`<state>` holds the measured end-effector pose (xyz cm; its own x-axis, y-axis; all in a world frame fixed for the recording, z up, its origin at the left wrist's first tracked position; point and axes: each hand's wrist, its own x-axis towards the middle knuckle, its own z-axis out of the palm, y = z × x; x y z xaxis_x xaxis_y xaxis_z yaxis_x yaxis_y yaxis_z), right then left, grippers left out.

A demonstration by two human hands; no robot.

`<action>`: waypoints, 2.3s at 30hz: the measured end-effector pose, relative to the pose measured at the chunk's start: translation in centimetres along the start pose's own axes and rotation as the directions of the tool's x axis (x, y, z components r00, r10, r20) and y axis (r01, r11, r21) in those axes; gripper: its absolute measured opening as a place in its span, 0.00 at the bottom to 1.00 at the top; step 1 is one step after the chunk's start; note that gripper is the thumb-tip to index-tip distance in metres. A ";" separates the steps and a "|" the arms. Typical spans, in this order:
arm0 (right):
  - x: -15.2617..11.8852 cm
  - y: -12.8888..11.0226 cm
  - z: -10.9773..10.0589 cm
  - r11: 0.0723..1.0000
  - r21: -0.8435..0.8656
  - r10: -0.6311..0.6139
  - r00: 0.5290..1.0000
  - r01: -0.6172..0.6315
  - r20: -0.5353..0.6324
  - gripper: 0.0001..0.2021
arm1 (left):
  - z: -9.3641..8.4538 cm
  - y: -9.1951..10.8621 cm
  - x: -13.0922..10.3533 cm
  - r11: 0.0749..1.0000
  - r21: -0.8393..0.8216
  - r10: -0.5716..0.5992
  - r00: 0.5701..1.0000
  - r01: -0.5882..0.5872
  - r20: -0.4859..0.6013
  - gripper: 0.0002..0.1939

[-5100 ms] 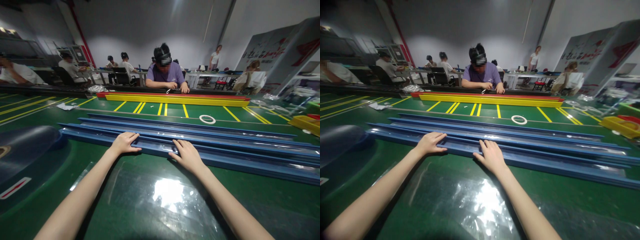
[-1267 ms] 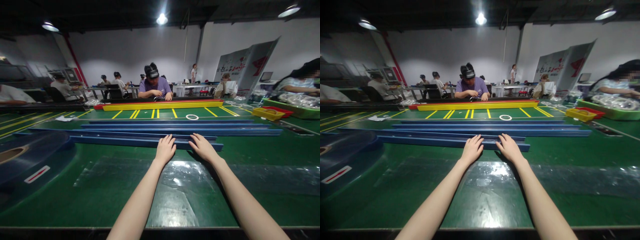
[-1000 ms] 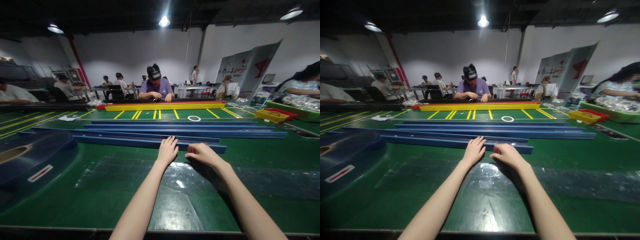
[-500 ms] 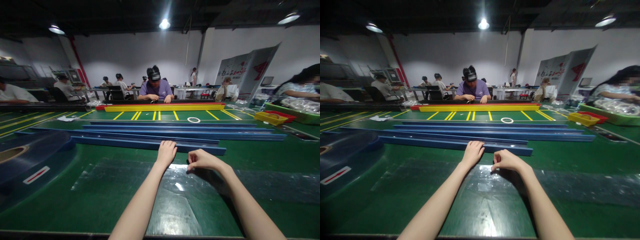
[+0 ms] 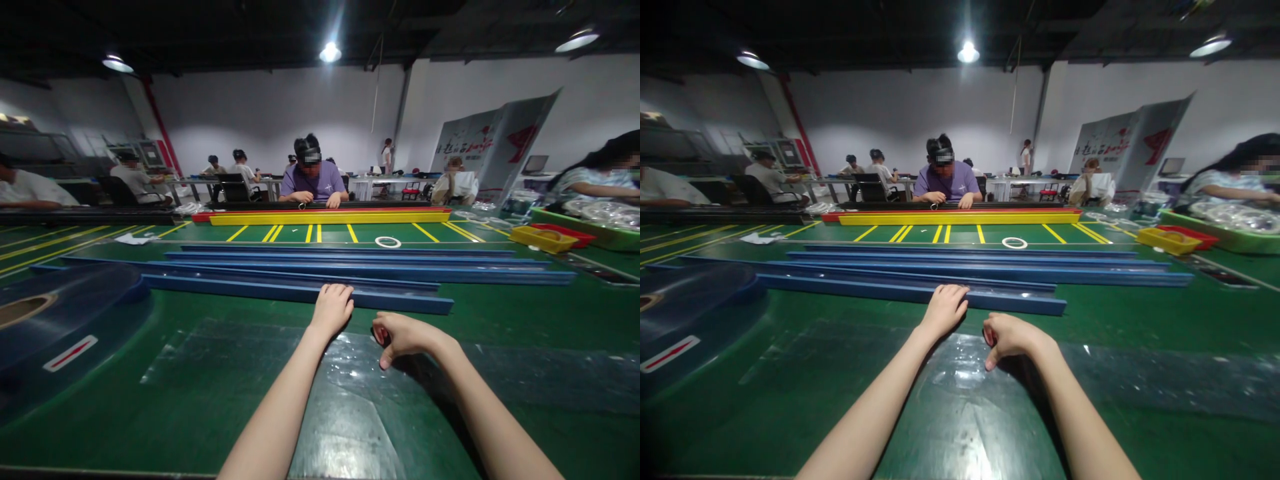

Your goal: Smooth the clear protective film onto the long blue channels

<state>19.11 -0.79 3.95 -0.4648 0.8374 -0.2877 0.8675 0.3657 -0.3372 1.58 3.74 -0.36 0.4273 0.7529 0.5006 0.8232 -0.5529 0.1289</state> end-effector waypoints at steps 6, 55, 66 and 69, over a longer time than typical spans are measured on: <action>0.2 0.3 0.2 0.999 0.041 0.024 1.000 -0.024 -0.017 0.18 | -0.7 0.0 0.0 1.000 0.001 0.016 0.998 -0.016 0.066 0.18; 1.0 0.8 0.5 0.998 0.032 -0.032 0.948 0.044 -0.316 0.05 | -1.9 1.5 -0.3 0.994 0.110 -0.007 0.998 0.014 -0.062 0.12; 0.8 0.7 -0.1 0.966 -0.224 -0.059 0.734 -0.129 -0.676 0.10 | -2.0 1.5 -0.4 0.995 0.095 0.023 0.990 -0.010 -0.138 0.11; 1.2 1.1 0.5 0.973 -0.133 0.027 0.670 -0.187 -0.742 0.11 | -1.7 1.3 -0.4 0.995 0.097 0.051 0.972 -0.029 -0.228 0.11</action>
<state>19.39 0.41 2.85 -0.1567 0.8724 0.4631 0.9547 0.2538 -0.1551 1.88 2.09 1.09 0.3720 0.6225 0.6885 0.8427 -0.5374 0.0306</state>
